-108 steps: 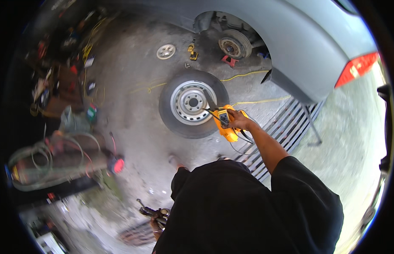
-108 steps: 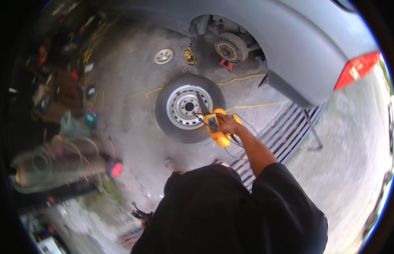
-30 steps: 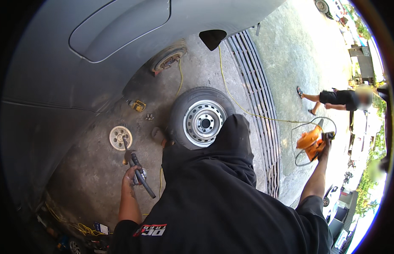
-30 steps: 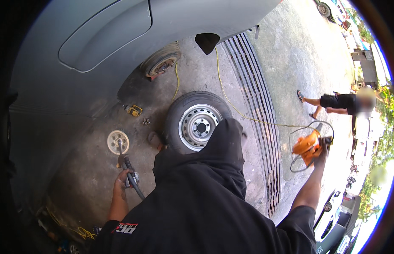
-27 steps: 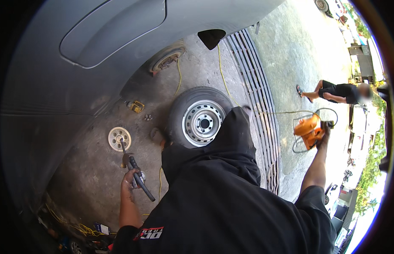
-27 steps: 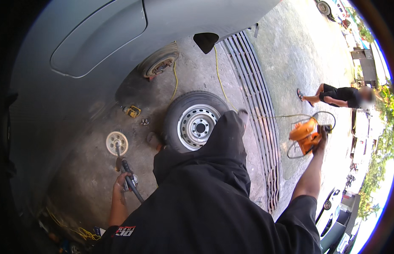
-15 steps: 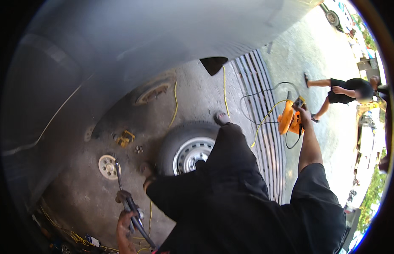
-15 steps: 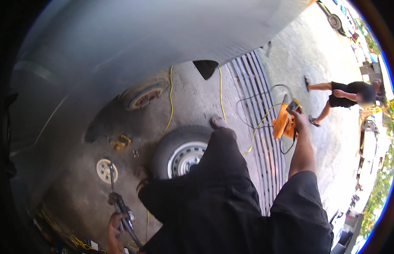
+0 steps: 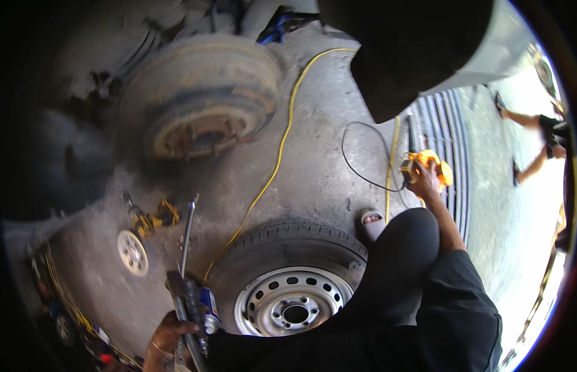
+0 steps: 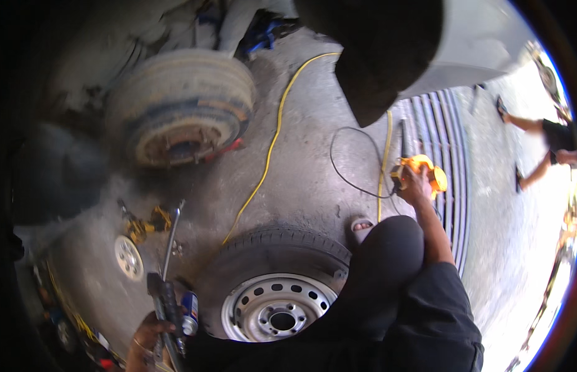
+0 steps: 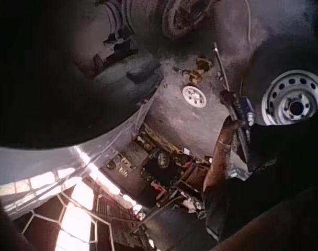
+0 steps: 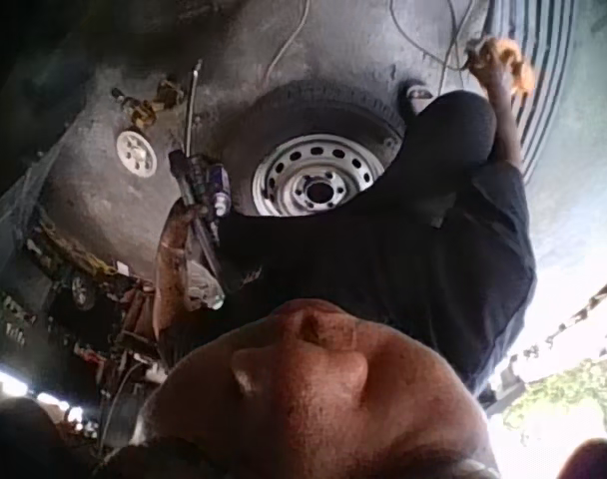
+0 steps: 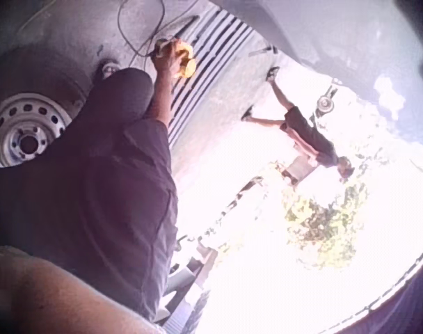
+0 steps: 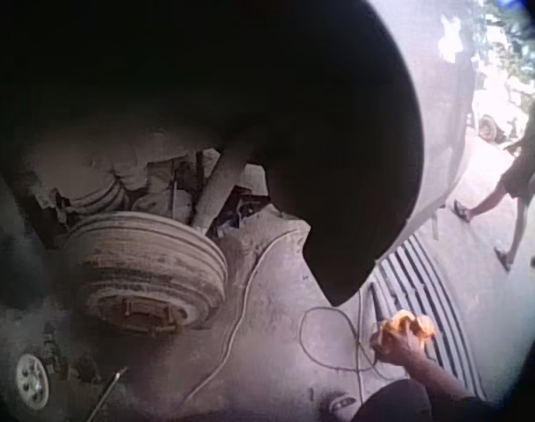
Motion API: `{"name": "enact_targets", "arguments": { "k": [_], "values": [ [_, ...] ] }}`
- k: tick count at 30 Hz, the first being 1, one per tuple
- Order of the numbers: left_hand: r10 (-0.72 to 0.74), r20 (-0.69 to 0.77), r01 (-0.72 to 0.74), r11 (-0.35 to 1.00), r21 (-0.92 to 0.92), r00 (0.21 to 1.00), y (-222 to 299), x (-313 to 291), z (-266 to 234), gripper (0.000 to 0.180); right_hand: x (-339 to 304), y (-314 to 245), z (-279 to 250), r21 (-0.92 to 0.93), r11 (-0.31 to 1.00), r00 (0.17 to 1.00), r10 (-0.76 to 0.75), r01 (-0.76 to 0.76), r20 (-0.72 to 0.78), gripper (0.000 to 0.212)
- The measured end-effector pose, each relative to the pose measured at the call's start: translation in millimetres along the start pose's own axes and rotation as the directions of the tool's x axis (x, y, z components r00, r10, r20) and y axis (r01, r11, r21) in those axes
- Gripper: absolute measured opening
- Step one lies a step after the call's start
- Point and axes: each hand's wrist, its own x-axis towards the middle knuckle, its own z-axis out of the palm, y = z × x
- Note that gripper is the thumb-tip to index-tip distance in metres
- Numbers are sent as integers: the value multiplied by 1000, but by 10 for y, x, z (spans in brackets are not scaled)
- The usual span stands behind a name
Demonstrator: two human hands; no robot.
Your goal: The person removes a car's brake drum and hub assembly. They use a hammer and punch to loosen the hub nut, then an impact wrench to remove it. After removing the drum, they use a heat gun on the hub and brake components, then remove the brake assembly from the hub.
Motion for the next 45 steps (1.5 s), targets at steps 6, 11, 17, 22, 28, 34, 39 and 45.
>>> {"name": "enact_targets", "arguments": {
  "k": [6,11,17,22,28,34,39,45],
  "values": [
    [64,-150,-96,971,-218,987,-350,471,472,64,51,113,905,142,990,976,50,-20,-213,74],
    [187,-156,-214,960,-182,970,-531,424,820,63,-80,112,1373,65,990,978,-110,124,-180,66],
    [330,-142,-358,885,-296,933,-776,223,989,63,-4,-22,2051,40,982,980,-186,184,70,58],
    [414,-35,-388,816,-429,910,-1000,116,886,63,75,-99,1201,559,824,906,-299,88,299,51],
    [578,132,-429,722,-543,805,-1174,122,722,58,-881,-1120,-1372,866,270,835,-490,420,-252,54],
    [709,187,-419,585,-695,680,-1325,157,759,51,-2735,-2978,-1613,626,10,81,-993,779,-85,89],
    [657,251,-393,667,-633,711,-1492,142,674,45,-3381,-3831,-996,788,152,118,-988,596,101,81],
    [585,47,-430,646,-631,810,-1681,137,606,22,-3059,-4217,-967,663,-134,-227,-972,737,56,66]
  ]
}}
